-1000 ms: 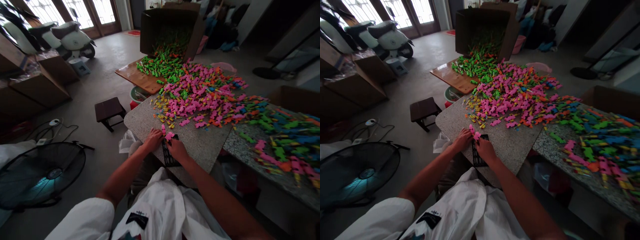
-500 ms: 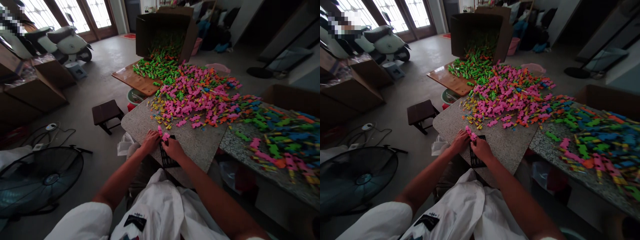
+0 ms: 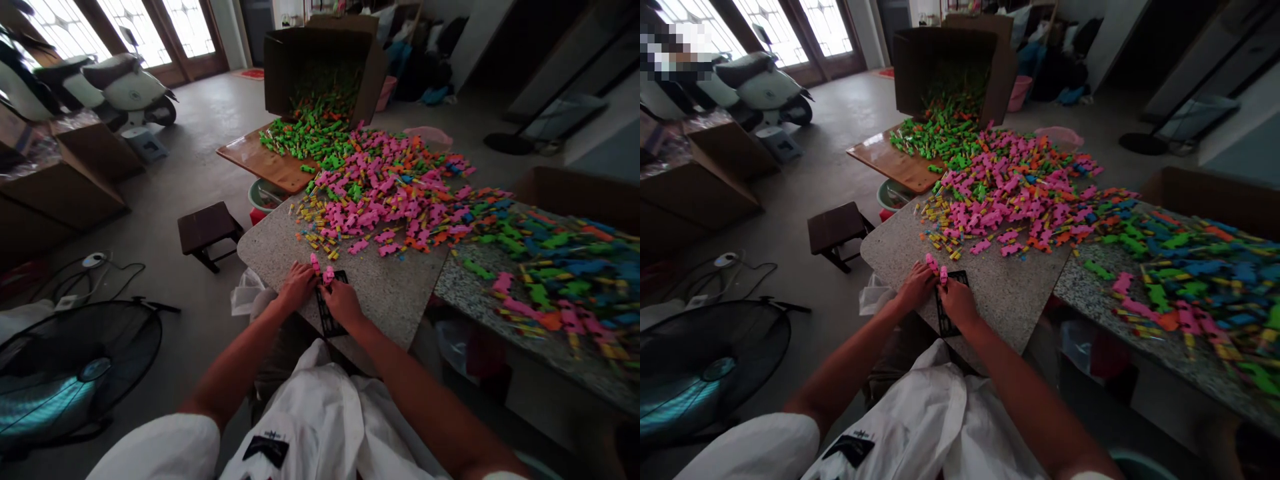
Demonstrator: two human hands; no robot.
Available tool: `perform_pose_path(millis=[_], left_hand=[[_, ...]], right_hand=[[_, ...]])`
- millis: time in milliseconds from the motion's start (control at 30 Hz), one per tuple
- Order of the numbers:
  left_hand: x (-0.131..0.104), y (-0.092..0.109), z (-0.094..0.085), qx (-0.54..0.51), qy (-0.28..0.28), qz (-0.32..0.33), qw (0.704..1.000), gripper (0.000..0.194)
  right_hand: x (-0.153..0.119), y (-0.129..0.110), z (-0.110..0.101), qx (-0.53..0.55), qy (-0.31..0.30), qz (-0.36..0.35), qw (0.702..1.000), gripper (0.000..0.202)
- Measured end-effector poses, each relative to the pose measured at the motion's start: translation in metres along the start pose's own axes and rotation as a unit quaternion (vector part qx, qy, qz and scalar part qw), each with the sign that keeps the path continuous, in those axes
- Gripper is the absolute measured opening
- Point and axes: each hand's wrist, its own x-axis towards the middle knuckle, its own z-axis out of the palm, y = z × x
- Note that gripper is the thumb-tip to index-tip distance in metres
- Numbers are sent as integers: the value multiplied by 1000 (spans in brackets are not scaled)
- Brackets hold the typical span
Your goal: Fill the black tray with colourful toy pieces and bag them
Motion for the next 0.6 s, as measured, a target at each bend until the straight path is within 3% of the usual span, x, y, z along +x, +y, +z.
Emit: perform_pose_path(millis=[133, 233, 300, 433, 600], left_hand=[[-1, -3, 2, -14, 10, 2, 1000, 19], [-1, -4, 2, -18, 9, 3, 1000, 21], [0, -3, 1, -20, 9, 0, 1000, 22], [0, -4, 1, -21, 11, -9, 1000, 23], [0, -5, 3, -13, 9, -9, 1000, 24]], right_hand=[[24, 36, -40, 74, -64, -28, 995, 28], [65, 75, -80, -52, 15, 42, 998, 40], [96, 97, -99, -154, 45, 72, 984, 45], [134, 117, -110, -269, -14, 71, 960, 50], [139, 121, -108, -287, -15, 19, 958, 49]])
